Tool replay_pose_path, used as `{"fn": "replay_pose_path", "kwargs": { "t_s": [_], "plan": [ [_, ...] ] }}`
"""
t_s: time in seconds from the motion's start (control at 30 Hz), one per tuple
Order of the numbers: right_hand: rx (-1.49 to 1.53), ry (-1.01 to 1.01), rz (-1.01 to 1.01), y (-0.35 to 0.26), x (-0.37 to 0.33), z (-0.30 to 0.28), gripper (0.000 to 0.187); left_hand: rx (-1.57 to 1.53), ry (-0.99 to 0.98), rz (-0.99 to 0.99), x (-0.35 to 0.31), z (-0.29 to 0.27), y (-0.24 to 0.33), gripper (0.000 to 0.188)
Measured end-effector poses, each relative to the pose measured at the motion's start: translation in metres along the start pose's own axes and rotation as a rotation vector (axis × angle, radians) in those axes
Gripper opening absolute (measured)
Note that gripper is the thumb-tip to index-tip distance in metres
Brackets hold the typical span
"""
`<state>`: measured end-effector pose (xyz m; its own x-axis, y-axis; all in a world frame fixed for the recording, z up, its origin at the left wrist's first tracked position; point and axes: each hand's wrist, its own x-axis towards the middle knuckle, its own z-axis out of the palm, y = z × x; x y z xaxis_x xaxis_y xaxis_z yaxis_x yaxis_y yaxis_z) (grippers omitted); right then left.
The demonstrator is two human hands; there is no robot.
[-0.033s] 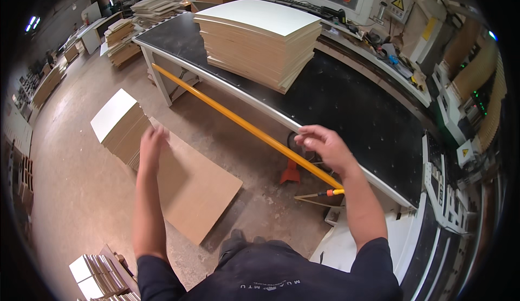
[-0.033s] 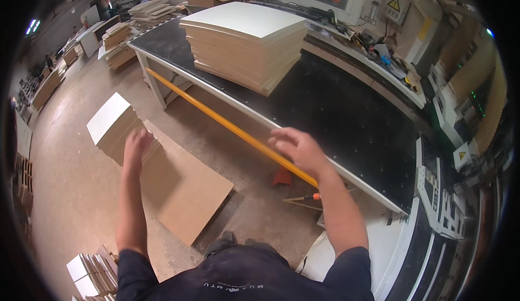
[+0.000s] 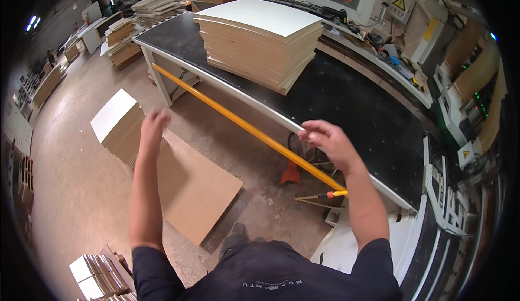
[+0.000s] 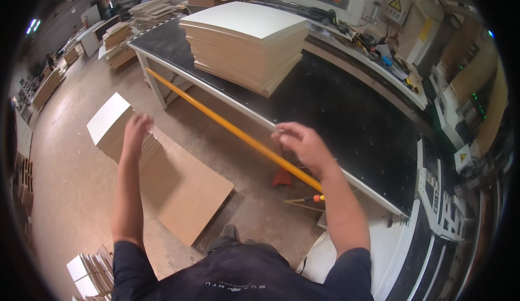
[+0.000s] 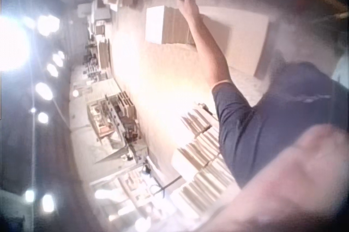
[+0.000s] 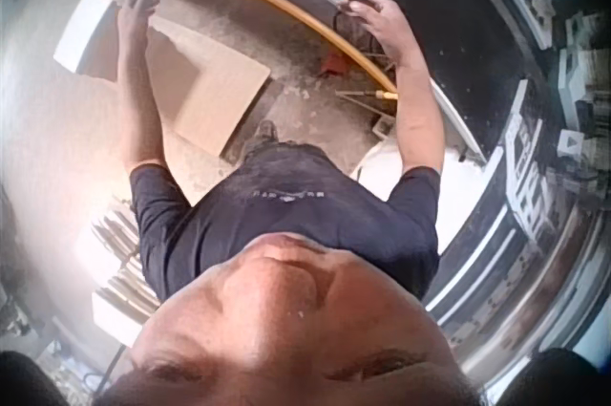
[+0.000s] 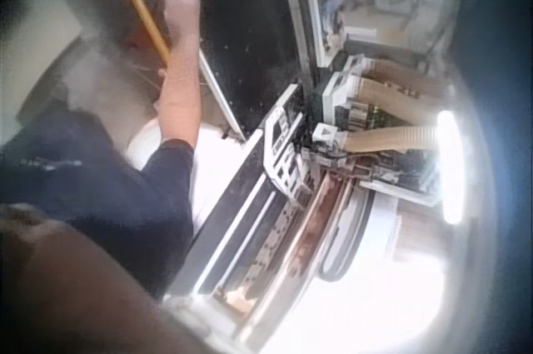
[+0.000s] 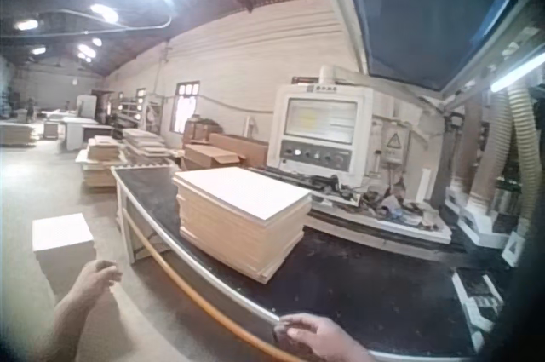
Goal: The person repeatedly picks white rectangular panels from a stack on a workbench, places them on a machine table, and then moves them to a growing stack on a pallet. The cycle continues with consistent hand placement and alignment of each panel.
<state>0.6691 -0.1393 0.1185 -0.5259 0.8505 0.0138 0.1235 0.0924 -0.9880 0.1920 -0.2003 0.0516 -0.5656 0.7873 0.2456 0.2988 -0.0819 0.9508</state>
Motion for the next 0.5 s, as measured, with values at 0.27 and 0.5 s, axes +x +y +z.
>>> {"fn": "replay_pose_path", "kwargs": {
  "t_s": [0.27,0.5],
  "plan": [
    [0.120,0.322,-0.023,-0.037,0.122,-0.040,0.043,0.669,0.013,0.392,0.238,0.124,0.139,0.064],
    [0.328,0.548,-0.098,-0.044,0.215,-0.051,0.070,0.930,-0.052,0.112,0.364,0.175,0.130,0.089]
  ]
}}
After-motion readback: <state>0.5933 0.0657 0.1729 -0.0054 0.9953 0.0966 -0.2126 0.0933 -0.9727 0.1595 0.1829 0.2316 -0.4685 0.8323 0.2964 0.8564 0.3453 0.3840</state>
